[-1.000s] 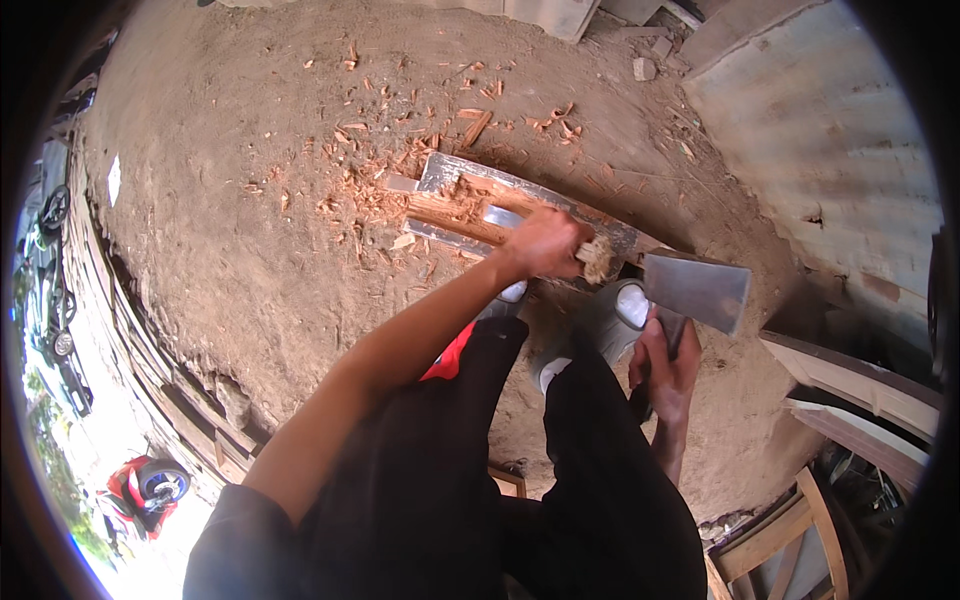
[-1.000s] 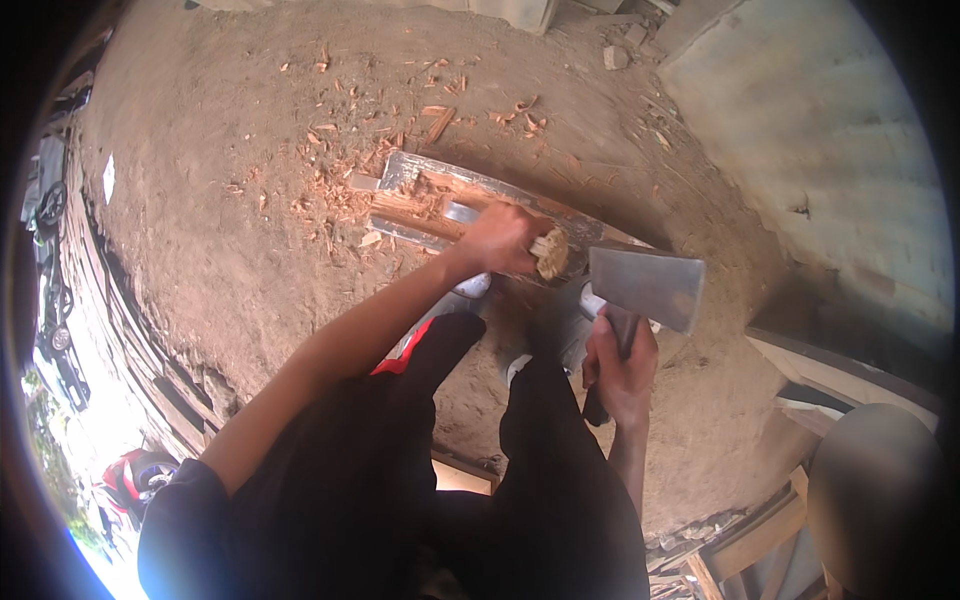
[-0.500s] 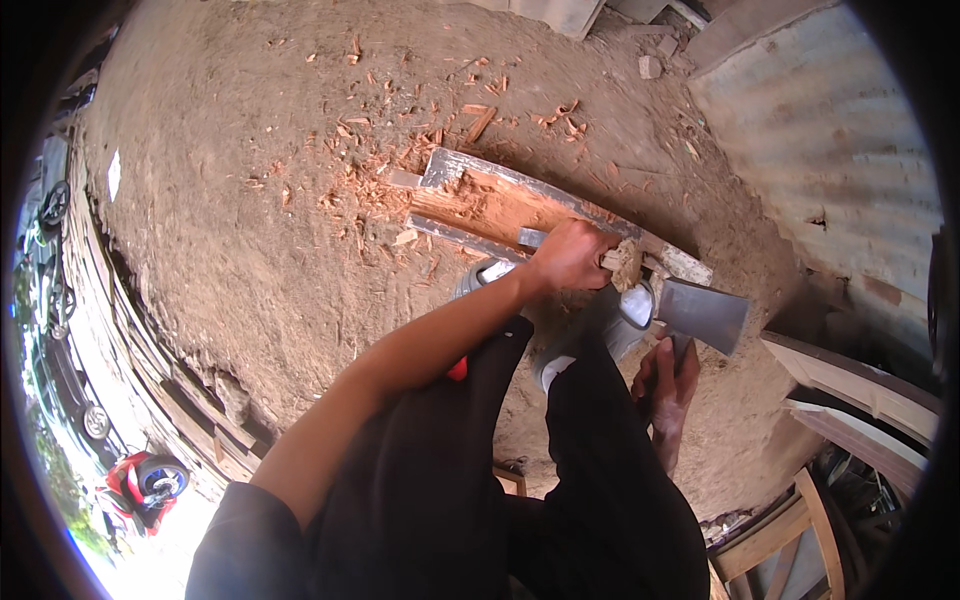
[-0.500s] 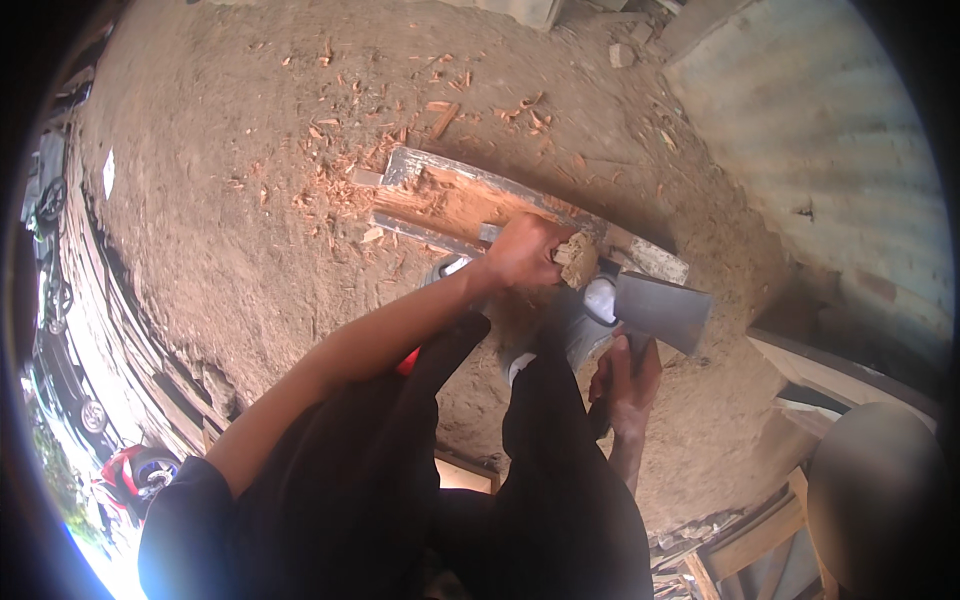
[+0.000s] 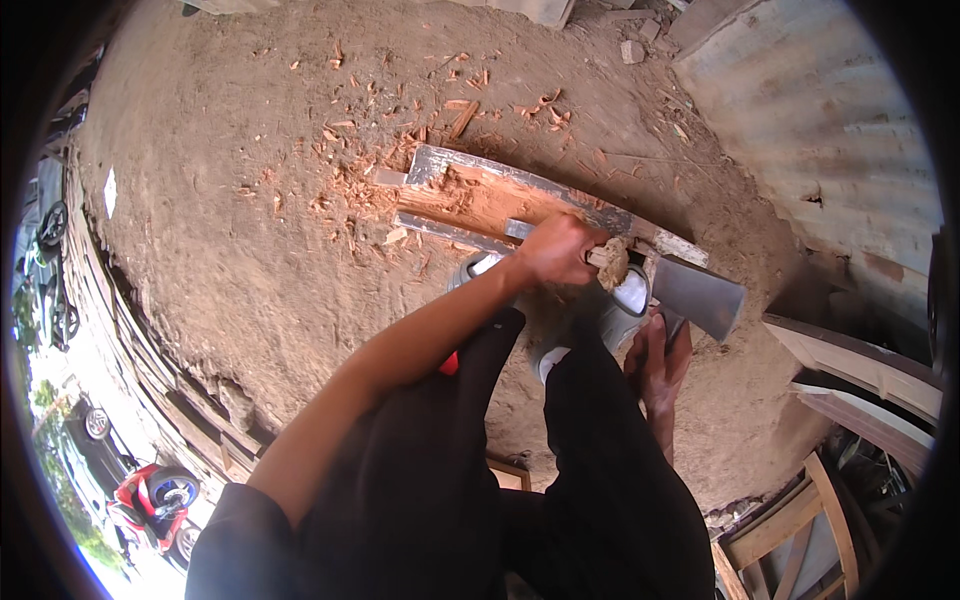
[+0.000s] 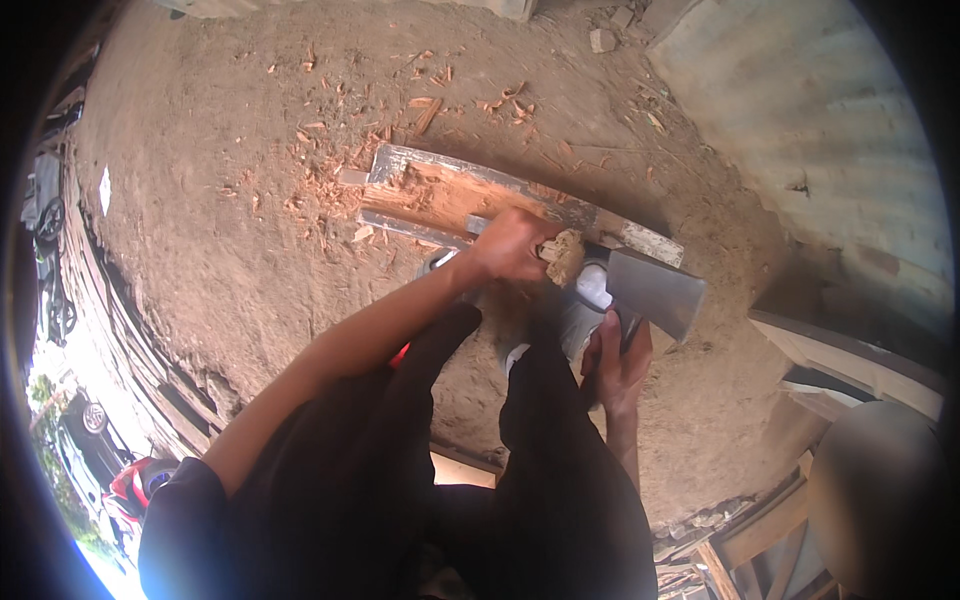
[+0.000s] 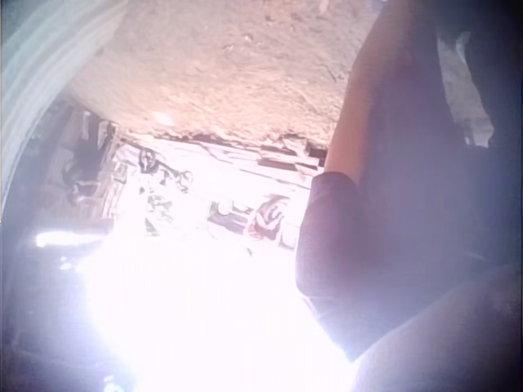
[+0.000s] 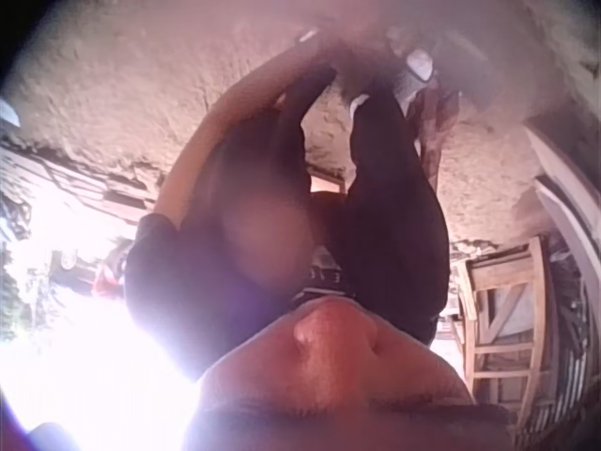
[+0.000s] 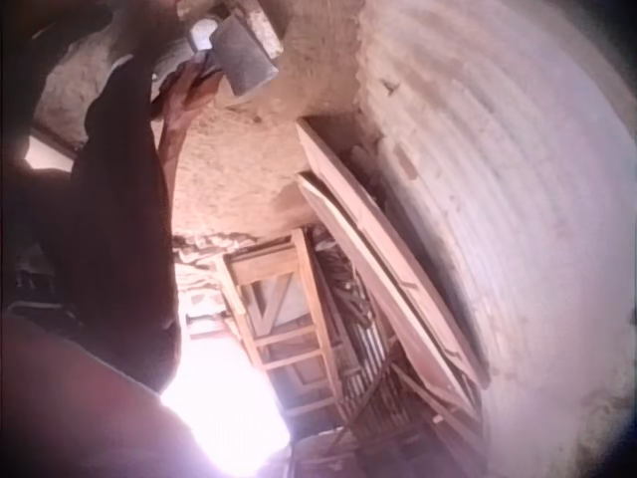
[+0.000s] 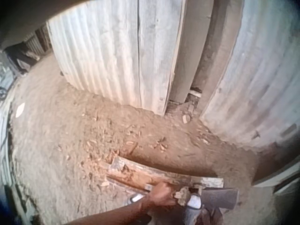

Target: The person uses a small axe to repeatedly strike and chip away at a rectangular wooden block placed on the ground. Wood shavings accumulate around the block as the person continues to carve the same area.

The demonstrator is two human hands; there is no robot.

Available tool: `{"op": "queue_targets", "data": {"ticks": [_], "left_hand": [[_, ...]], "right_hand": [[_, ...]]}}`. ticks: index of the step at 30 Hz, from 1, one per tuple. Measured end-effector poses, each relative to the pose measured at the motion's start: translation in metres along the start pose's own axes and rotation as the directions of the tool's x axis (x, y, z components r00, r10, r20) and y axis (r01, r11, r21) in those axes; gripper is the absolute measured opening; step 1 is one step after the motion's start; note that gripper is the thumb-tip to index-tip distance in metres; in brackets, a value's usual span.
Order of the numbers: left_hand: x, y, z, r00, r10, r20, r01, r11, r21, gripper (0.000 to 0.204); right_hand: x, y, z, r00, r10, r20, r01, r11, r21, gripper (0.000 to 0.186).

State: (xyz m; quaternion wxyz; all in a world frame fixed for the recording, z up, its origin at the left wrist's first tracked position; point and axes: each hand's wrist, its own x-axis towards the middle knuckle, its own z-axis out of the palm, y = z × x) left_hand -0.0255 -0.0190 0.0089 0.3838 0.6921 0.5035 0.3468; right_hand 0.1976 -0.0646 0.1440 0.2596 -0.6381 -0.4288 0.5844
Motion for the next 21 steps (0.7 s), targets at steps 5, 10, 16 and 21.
{"op": "queue_targets", "data": {"ticks": [5,10,16,21], "left_hand": [[-0.005,-0.001,0.001,1.0,0.019,-0.001,-0.019,0.999,0.033,0.026],[0.0,-0.001,0.009,0.999,0.026,0.037,-0.029,0.996,0.083,0.029],[-0.007,-0.01,0.003,0.997,-0.031,0.072,0.018,0.984,0.175,0.03],[0.004,-0.007,-0.001,0.993,-0.109,-0.043,0.116,0.975,0.192,0.029]], "right_hand": [[0.007,0.008,0.002,0.992,0.031,0.124,-0.004,0.977,-0.212,0.029],[0.003,0.009,0.003,1.0,-0.025,0.008,0.023,0.986,0.165,0.023],[0.025,0.022,-0.008,0.97,0.121,0.211,-0.084,0.981,-0.175,0.028],[0.01,0.018,-0.015,0.987,-0.129,0.097,0.116,0.985,0.129,0.03]]}}
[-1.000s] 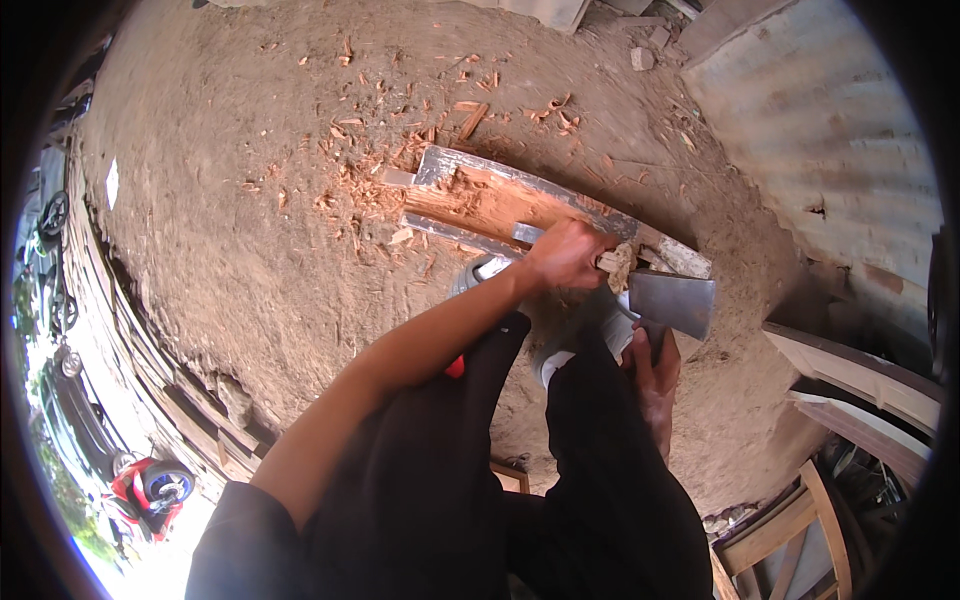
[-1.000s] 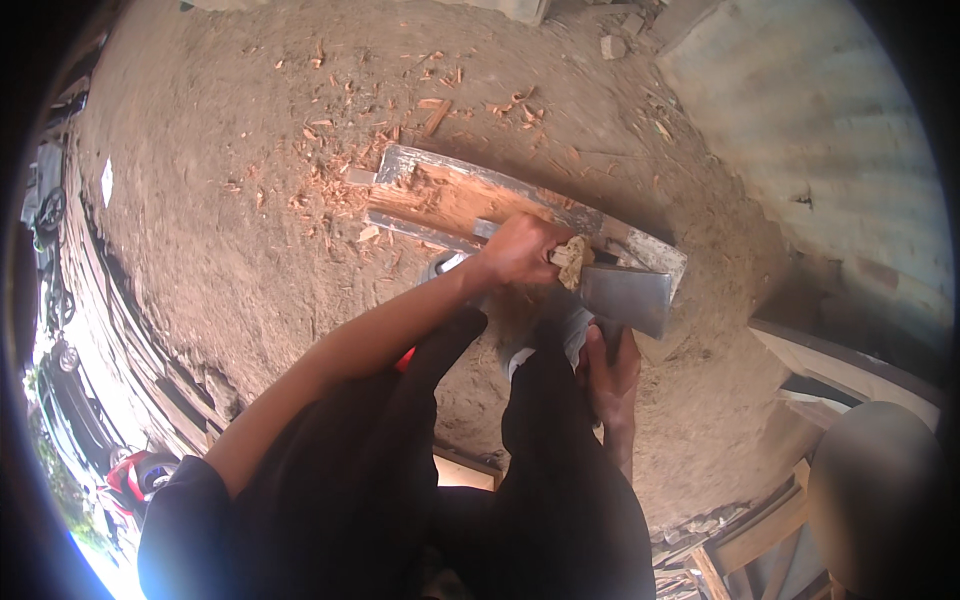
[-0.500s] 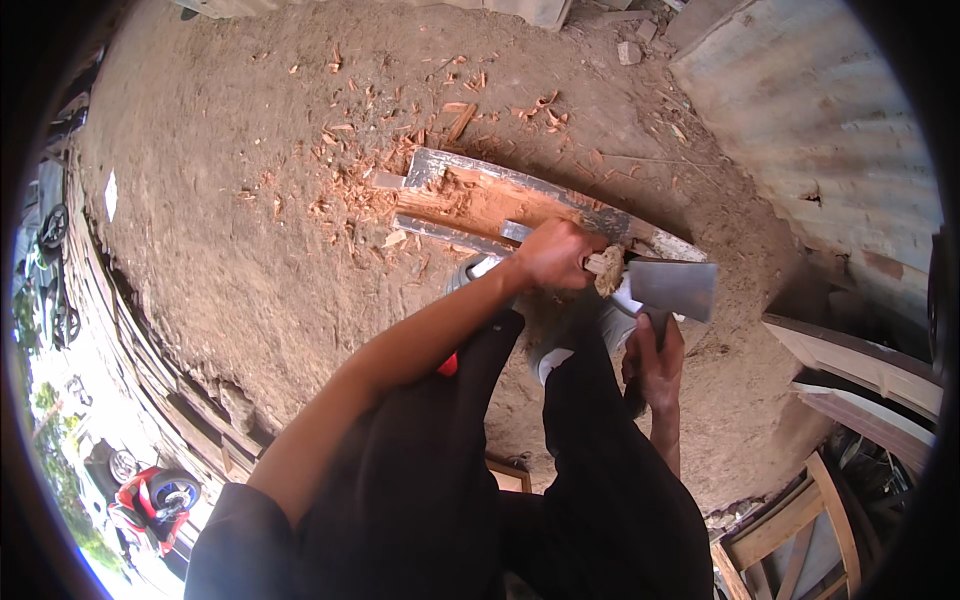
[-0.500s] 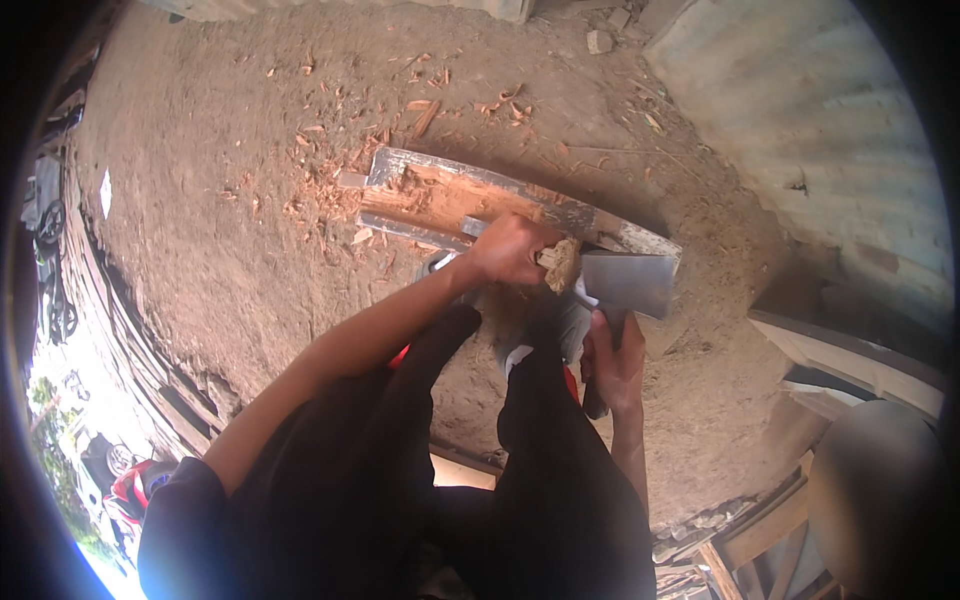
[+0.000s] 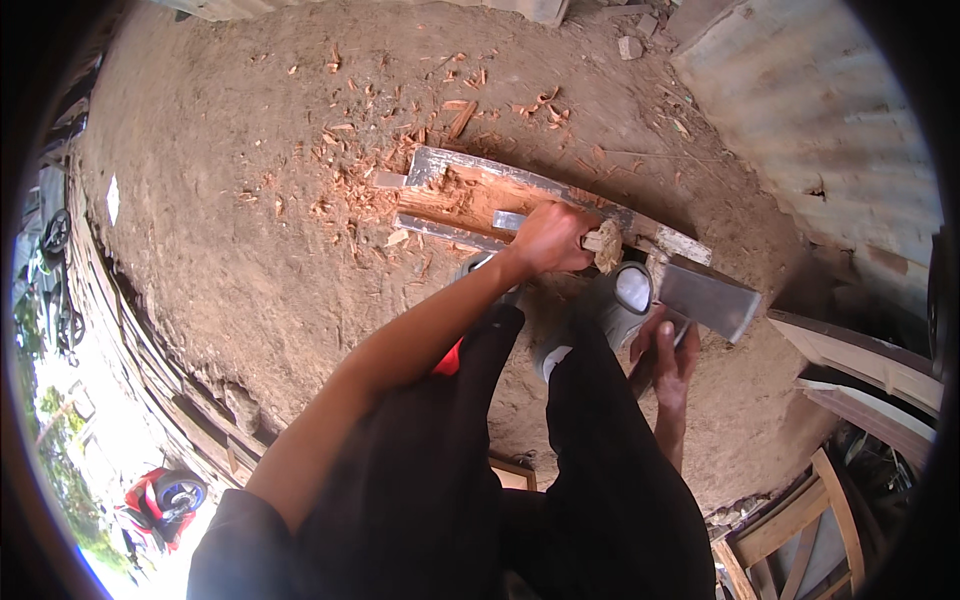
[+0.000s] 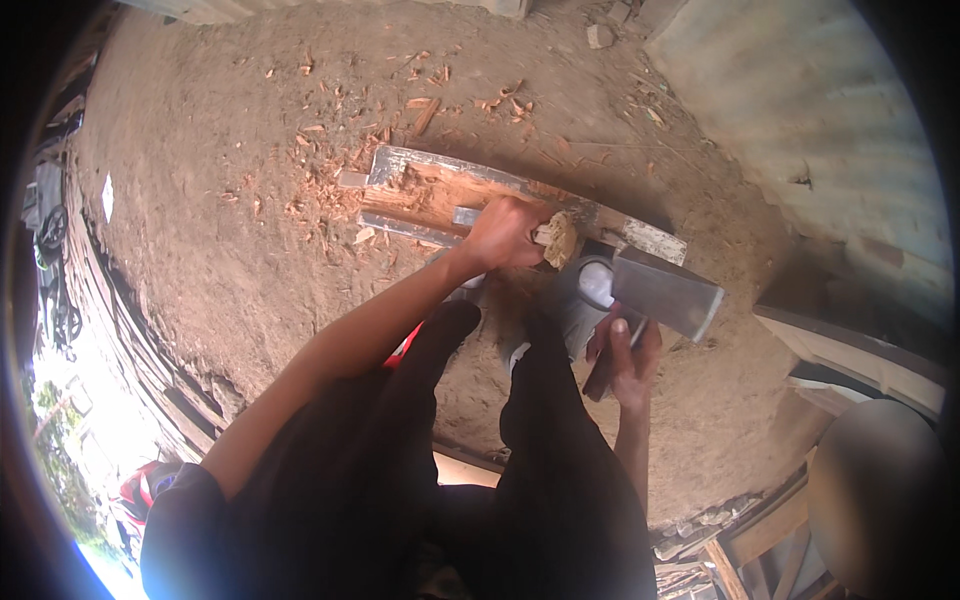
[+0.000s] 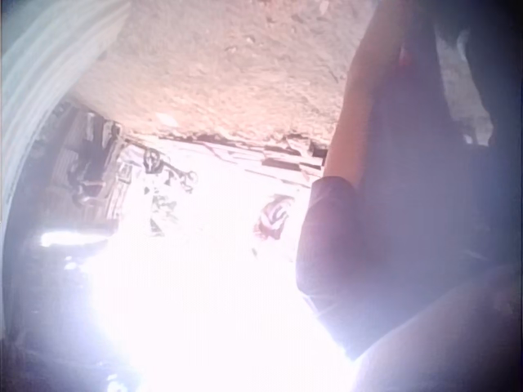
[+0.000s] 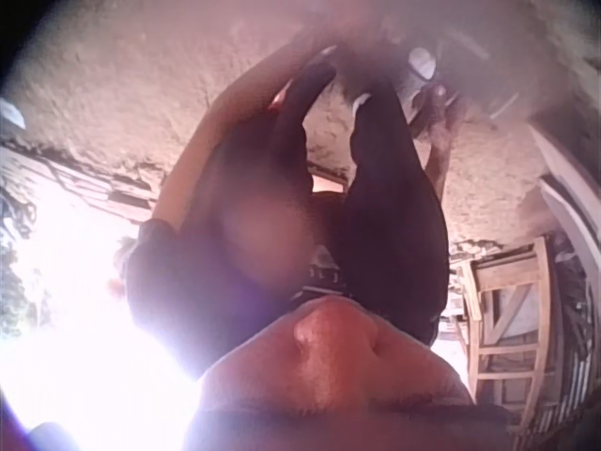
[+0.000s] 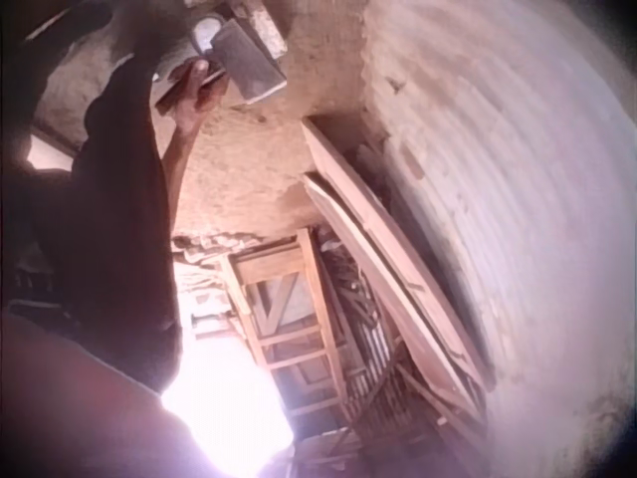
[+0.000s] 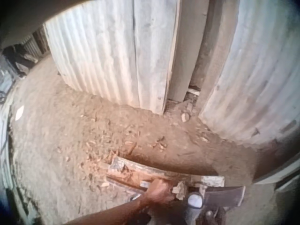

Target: The person uses a small axe to repeatedly strike and chip away at a rectangular wooden block placed on the ground. Wood shavings accumulate around the block as the person continues to carve the same area.

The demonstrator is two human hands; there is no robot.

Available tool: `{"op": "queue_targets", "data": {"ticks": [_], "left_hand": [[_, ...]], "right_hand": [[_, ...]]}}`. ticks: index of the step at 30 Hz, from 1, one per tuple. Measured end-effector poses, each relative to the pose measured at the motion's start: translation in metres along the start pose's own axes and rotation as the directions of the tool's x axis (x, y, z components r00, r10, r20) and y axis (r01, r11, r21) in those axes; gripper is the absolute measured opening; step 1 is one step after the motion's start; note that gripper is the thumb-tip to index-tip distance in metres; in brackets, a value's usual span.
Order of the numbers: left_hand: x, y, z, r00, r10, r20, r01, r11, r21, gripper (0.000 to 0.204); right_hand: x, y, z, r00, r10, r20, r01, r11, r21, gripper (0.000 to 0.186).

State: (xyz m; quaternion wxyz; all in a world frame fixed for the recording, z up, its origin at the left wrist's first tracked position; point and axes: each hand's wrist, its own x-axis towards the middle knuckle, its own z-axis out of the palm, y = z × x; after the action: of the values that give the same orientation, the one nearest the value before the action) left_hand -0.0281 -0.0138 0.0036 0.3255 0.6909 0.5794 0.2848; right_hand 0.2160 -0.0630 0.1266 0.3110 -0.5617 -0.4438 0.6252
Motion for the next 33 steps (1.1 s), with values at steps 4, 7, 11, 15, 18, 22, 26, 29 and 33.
{"op": "queue_targets", "data": {"ticks": [4,7,11,15,18,22,26,29,33], "left_hand": [[0.009,0.016,-0.003,0.997,0.069,-0.035,-0.074,0.987,-0.145,0.028],[0.024,0.021,-0.001,0.985,0.17,0.018,-0.165,0.975,-0.148,0.027],[0.032,0.024,0.0,0.985,0.107,0.132,-0.093,0.989,-0.114,0.026],[0.022,0.017,0.002,0.988,0.083,0.128,-0.071,0.993,-0.099,0.027],[0.018,0.012,0.002,0.991,0.087,0.098,-0.076,0.991,-0.106,0.03],[0.006,-0.016,-0.015,0.961,0.06,0.269,-0.087,0.992,0.088,0.027],[0.0,-0.015,-0.024,0.962,0.149,0.23,-0.174,0.98,0.093,0.028],[0.005,0.015,-0.003,0.945,0.27,0.183,-0.277,0.961,0.017,0.03],[0.013,0.04,0.034,0.936,0.293,0.193,-0.292,0.956,-0.033,0.031]], "right_hand": [[-0.008,-0.026,0.0,0.998,-0.051,-0.026,0.051,0.999,-0.014,0.021],[-0.008,-0.036,-0.006,0.999,0.033,-0.021,-0.034,0.998,-0.058,0.018],[-0.008,-0.041,0.012,0.991,0.109,-0.072,-0.113,0.992,-0.061,0.018],[-0.008,-0.038,0.015,0.984,0.14,-0.107,-0.148,0.987,-0.07,0.019],[-0.01,-0.037,0.009,0.986,0.115,-0.12,-0.12,0.992,-0.036,0.021],[-0.012,-0.042,0.005,0.985,0.112,-0.131,-0.114,0.993,-0.006,0.024],[-0.016,-0.041,-0.006,0.977,0.134,-0.167,-0.134,0.991,0.009,0.025],[-0.015,-0.041,-0.002,0.978,0.14,-0.155,-0.136,0.99,0.041,0.025],[-0.016,-0.041,0.0,0.976,0.148,-0.161,-0.137,0.987,0.08,0.024]]}}
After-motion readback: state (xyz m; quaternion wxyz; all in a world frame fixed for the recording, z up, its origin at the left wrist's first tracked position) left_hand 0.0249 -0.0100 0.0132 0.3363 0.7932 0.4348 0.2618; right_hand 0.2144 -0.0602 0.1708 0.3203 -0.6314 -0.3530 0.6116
